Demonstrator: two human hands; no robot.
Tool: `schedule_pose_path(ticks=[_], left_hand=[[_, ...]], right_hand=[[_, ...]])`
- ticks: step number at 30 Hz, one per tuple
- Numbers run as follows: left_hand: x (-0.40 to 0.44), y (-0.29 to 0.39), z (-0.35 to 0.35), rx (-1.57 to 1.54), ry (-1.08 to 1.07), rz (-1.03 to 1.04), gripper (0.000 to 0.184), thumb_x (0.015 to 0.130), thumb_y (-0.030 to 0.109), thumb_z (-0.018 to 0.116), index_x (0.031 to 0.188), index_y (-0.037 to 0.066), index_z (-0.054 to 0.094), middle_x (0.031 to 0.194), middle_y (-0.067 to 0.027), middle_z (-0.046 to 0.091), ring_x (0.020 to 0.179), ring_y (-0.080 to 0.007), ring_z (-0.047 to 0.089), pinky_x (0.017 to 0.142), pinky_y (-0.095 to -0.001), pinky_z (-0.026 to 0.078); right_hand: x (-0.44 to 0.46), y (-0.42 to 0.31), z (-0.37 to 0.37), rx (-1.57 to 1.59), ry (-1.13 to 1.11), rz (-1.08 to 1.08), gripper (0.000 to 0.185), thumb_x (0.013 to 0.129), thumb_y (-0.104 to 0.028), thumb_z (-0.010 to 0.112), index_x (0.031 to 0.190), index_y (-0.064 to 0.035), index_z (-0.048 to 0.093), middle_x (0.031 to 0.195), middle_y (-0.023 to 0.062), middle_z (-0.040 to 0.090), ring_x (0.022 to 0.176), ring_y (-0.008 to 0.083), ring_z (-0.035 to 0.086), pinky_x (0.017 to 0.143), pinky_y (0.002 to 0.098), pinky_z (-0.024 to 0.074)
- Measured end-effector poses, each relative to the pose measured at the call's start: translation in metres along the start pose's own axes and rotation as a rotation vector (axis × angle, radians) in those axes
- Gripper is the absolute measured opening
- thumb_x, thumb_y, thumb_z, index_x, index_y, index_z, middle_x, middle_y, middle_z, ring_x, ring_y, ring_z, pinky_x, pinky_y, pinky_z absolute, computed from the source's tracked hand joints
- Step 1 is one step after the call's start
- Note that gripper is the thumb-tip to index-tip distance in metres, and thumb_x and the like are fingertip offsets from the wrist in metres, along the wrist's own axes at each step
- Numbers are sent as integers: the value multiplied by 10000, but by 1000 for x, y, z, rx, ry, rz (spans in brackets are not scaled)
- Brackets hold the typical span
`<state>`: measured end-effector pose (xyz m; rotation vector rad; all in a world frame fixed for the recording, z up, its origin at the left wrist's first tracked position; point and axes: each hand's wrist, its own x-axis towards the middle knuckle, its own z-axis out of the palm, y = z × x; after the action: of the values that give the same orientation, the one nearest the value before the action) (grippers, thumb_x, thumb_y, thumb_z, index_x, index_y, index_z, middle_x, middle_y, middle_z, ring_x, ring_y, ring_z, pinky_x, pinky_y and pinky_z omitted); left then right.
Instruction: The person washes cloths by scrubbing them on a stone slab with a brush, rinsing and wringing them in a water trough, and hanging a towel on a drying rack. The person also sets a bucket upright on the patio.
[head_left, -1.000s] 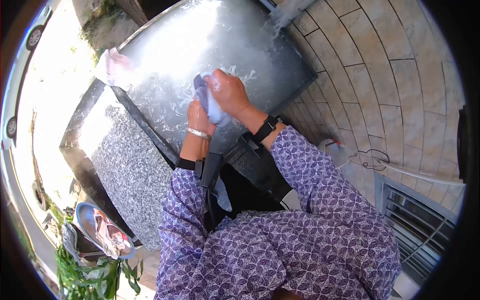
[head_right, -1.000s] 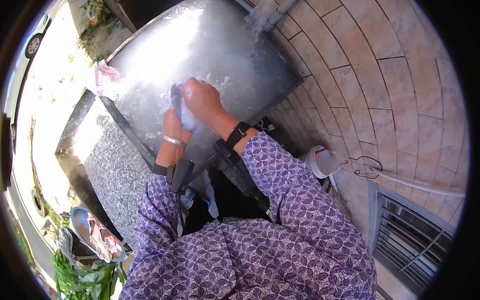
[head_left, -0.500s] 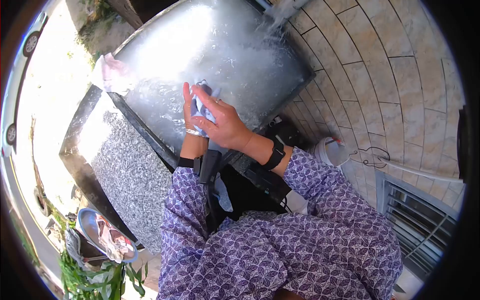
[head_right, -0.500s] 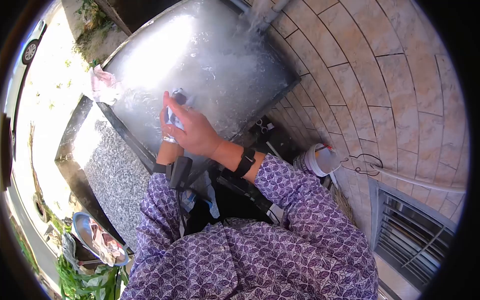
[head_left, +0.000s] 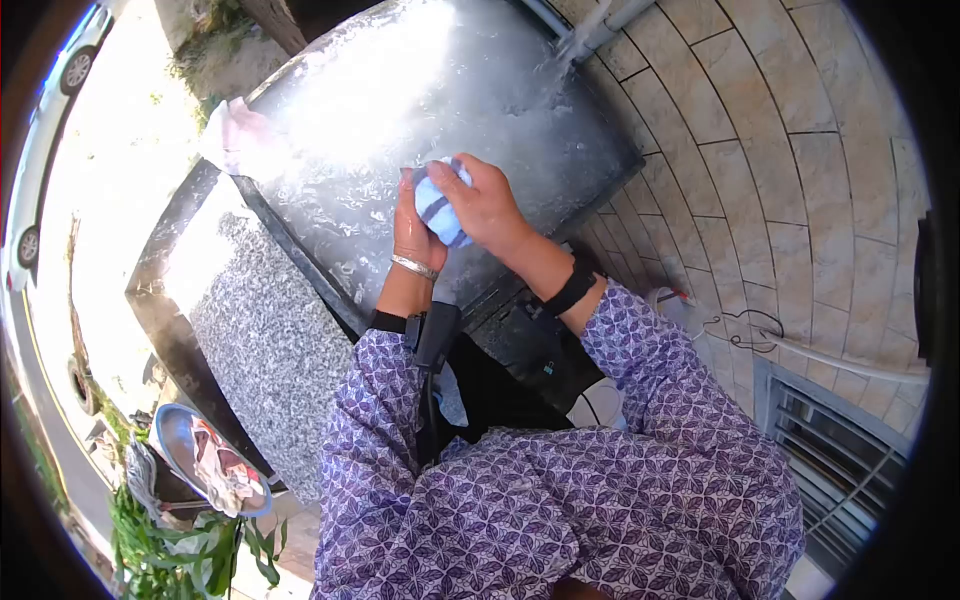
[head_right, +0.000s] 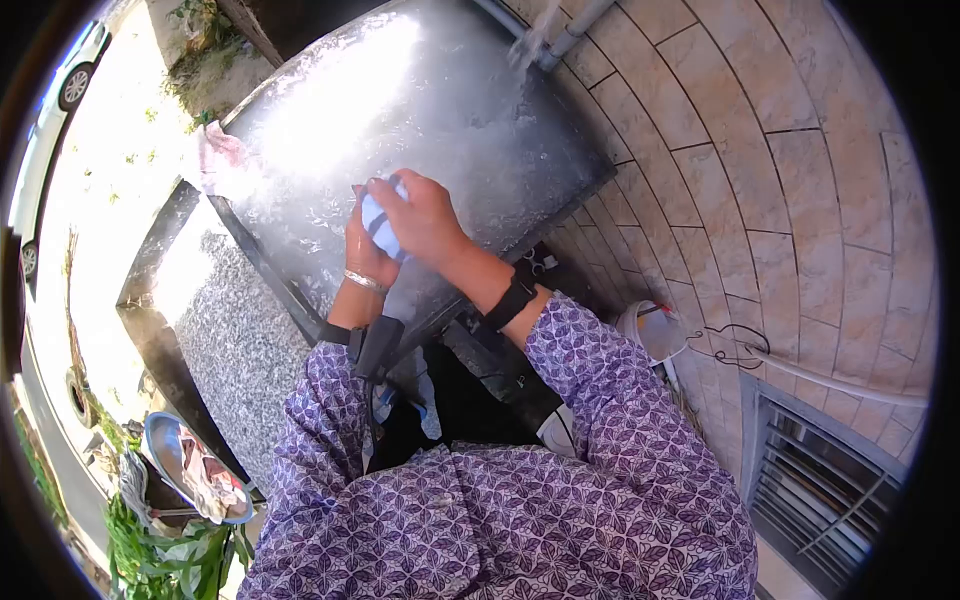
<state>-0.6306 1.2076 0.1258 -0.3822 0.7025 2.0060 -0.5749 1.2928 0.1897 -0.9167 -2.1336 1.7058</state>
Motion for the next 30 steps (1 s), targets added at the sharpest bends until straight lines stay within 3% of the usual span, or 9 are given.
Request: schedule_pose_path(ticks=[4, 7, 11, 13, 16, 18, 20, 23, 30], left_hand=[[31, -25, -52, -221, -251, -14, 323, 939, 322, 482, 1110, 54, 544, 1004, -89, 609, 906, -212, 608, 803, -388, 512], [-21, -14, 22, 114, 289, -97, 316, 949, 284, 450, 1094, 20, 545, 996, -97, 610, 890, -211, 610, 803, -387, 514], [-19, -1, 12, 220, 38, 88, 350, 910, 228, 535, 1136, -39, 511, 1109, -120, 583, 1020, -242, 583, 862, -428, 484], [-19, 8, 9, 289, 33, 135, 398, 909, 252, 545, 1193, -20, 487, 1140, -98, 581, 1061, -253, 562, 908, -433, 455], [-11, 1, 10, 321, 314, 128, 432, 914, 394, 521, 1173, 48, 539, 1103, -88, 617, 1010, -229, 599, 860, -391, 488], [-2, -1, 0, 122, 177, 54, 464, 917, 463, 490, 1157, 71, 558, 1082, -84, 628, 995, -227, 607, 844, -372, 497], [15, -3, -32, -275, -423, -27, 440, 928, 465, 446, 1101, 84, 585, 1035, -90, 636, 954, -228, 615, 822, -361, 503], [-9, -10, 0, -237, -34, -5, 354, 929, 366, 455, 1034, 62, 603, 974, -95, 641, 907, -217, 622, 797, -355, 508], [-13, 3, 15, 255, 14, 45, 297, 858, 92, 496, 1118, -49, 525, 1063, -130, 610, 967, -243, 612, 837, -378, 501]], right_hand=[[-15, -1, 15, -335, 58, -320, 315, 893, -325, 585, 913, -11, 593, 778, 229, 617, 745, 405, 611, 627, 398, 479], [42, 25, -10, -617, 59, 27, 342, 904, -356, 535, 880, -20, 595, 841, 226, 646, 798, 395, 623, 705, 452, 484], [62, 78, -33, -785, 164, 20, 367, 910, -365, 519, 915, -12, 619, 812, 212, 655, 790, 359, 643, 698, 425, 488], [65, 104, -38, -274, 407, 349, 325, 927, -334, 537, 969, -17, 597, 751, 151, 642, 707, 260, 633, 634, 349, 476], [48, 82, 6, 325, 268, 235, 274, 926, -281, 558, 966, -12, 592, 769, 131, 640, 696, 207, 610, 634, 339, 471], [6, 17, 19, 215, 138, 87, 305, 902, -276, 557, 983, 13, 607, 883, 210, 654, 804, 370, 640, 705, 375, 475], [-21, -2, 22, 48, 79, -111, 257, 910, -253, 563, 978, -8, 593, 827, 184, 633, 734, 308, 623, 666, 356, 470], [-14, -16, 12, -104, 42, -337, 230, 917, -262, 558, 945, -35, 575, 751, 189, 610, 702, 313, 631, 635, 362, 476], [68, 63, -43, -743, 115, 102, 429, 904, -402, 488, 972, 5, 602, 891, 239, 648, 867, 396, 619, 752, 460, 481]])
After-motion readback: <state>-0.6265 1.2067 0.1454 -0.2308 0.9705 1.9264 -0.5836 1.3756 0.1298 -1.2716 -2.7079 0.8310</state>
